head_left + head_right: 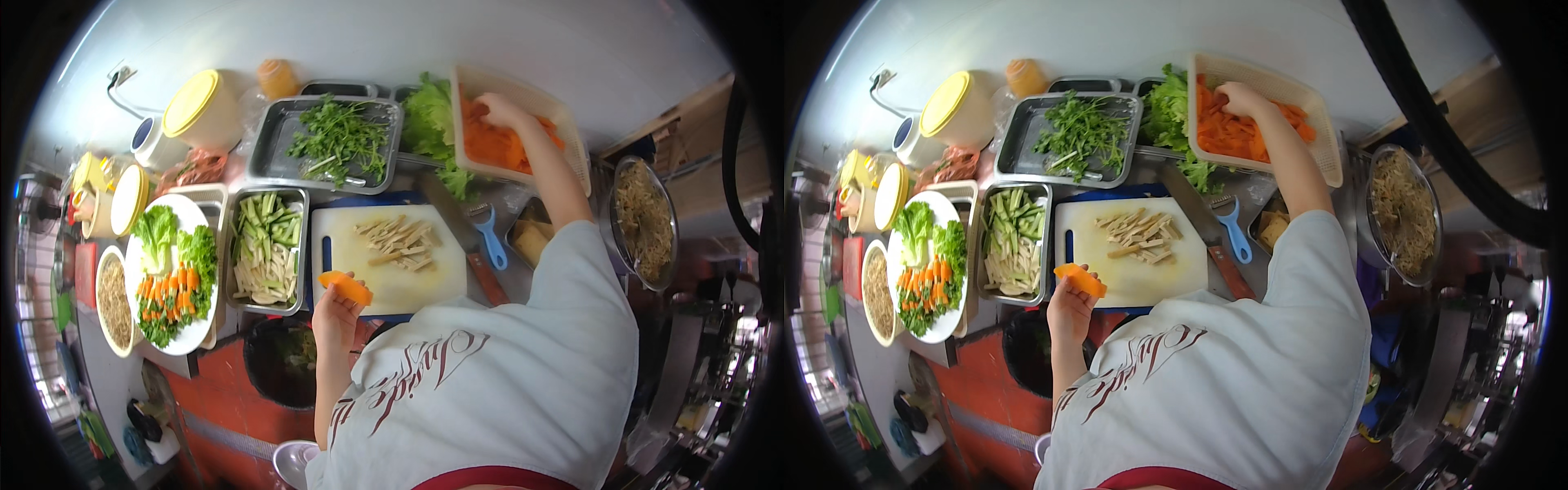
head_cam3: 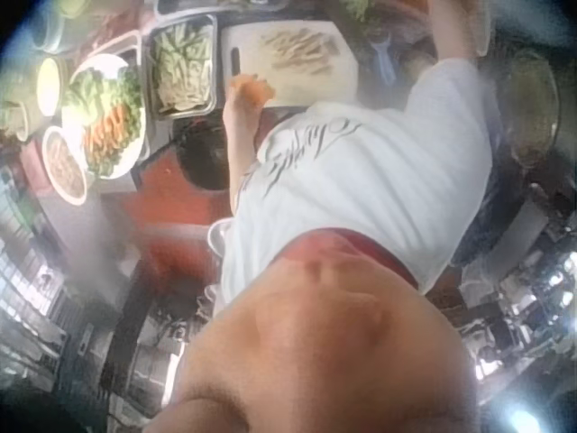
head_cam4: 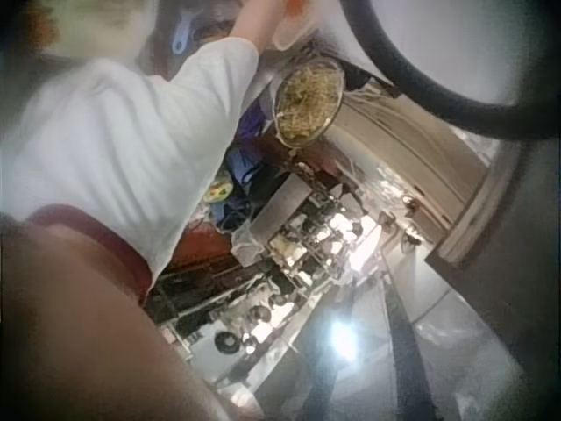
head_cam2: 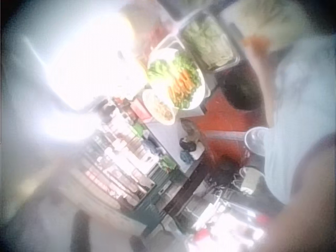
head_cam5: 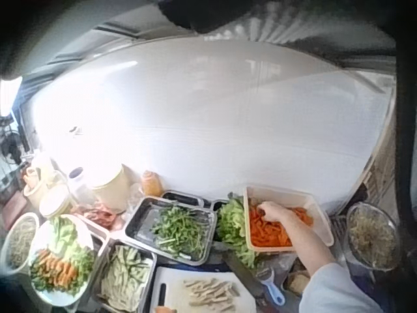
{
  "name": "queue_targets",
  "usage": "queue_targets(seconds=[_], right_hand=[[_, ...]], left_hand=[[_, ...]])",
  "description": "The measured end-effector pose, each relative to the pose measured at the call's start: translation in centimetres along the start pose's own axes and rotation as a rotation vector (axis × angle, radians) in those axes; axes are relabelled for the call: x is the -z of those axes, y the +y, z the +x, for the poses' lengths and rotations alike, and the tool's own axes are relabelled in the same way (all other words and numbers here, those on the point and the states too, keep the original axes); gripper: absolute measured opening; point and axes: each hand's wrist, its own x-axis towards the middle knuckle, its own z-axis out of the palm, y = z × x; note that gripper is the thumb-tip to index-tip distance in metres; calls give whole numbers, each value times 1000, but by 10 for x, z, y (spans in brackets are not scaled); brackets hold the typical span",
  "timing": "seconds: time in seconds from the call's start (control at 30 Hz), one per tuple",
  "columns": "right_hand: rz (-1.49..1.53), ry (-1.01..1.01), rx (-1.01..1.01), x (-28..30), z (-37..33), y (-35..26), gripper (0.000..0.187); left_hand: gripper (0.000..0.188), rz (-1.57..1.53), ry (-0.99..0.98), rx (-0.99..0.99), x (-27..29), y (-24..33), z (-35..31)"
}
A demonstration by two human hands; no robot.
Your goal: The person assembles vegetable rolls by placing a cilantro sprig and a white vegetable stick onto a thin carrot sheet, then rolling them together. The finished rolls are placed on a white plate with lettuce. The person repeats this process throughout the clip.
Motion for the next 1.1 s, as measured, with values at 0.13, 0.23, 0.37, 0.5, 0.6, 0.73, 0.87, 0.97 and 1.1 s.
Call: queue_targets(seconds=[0.13, 0.23, 0.37, 0.5, 0.6, 0.73, 0.87, 0.97, 1.1], right_hand=[[-105, -73, 9, -7, 11, -7, 22], [-126, 167, 159, -16, 12, 32, 27], [379, 370, 3, 40, -41, -68, 18], [974, -36, 287, 5, -98, -199, 14], [878, -476, 506, -51, -117, -276, 14], [919, -684, 423, -112, -106, -324, 15], [811, -728, 656, -137, -77, -362, 15], [787, -413, 744, -163, -32, -392, 21], [219, 11, 1045, -194, 7, -423, 23]], left_hand=[[36, 66, -16, 51, 20, -8, -6], [36, 27, 43, 82, 25, -10, -12], [40, -35, -17, 89, 32, -6, -17], [45, -52, -99, 126, 21, -2, -9], [47, 24, -277, 111, 26, 6, 0], [31, 268, -150, -55, 39, 24, -8], [23, 167, -68, -80, 73, 41, -17], [20, 133, -15, -96, 93, 52, -25], [17, 88, 29, -125, 116, 53, -30]])
